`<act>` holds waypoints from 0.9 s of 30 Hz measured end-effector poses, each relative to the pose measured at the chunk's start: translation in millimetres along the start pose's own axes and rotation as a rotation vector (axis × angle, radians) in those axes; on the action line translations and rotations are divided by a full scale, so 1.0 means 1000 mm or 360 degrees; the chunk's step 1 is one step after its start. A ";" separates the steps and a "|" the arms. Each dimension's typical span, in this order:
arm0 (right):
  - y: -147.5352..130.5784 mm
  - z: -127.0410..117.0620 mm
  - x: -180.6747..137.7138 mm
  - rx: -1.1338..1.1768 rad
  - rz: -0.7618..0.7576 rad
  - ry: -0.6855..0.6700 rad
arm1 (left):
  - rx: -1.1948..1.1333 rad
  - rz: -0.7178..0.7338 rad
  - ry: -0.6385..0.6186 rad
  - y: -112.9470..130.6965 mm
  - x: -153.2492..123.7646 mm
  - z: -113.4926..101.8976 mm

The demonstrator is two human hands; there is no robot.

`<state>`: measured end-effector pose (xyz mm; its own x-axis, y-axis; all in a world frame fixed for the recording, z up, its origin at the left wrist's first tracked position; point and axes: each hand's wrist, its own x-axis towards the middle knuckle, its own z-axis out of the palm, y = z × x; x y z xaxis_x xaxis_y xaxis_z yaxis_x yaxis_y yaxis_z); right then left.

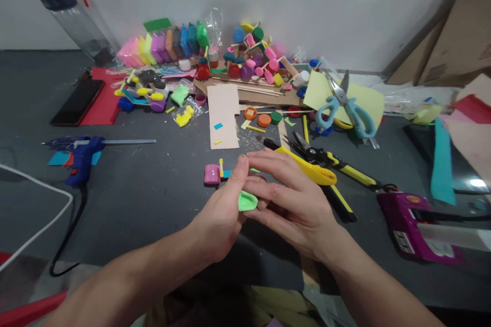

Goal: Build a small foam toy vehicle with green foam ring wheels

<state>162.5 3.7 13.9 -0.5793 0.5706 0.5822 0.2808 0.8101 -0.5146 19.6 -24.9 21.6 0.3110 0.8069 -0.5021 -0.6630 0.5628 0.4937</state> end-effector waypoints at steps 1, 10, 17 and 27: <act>0.000 0.002 -0.001 0.0003 -0.0005 0.0008 | -0.0015 -0.0021 0.0041 0.000 0.000 0.001; 0.000 -0.004 -0.002 -0.0094 -0.0070 -0.0106 | -0.0041 -0.0060 0.0099 0.002 -0.001 0.002; -0.001 -0.004 -0.002 -0.0105 -0.0032 -0.0058 | -0.0024 -0.0112 -0.0024 0.005 -0.001 -0.001; -0.001 0.000 -0.001 0.0021 0.0017 0.0011 | 0.0038 -0.0147 -0.0083 0.007 -0.001 0.001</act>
<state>162.5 2.2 13.9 -0.5707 0.5804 0.5809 0.2768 0.8020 -0.5293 15.4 -21.6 26.3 0.4058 0.7593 -0.5088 -0.6136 0.6389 0.4640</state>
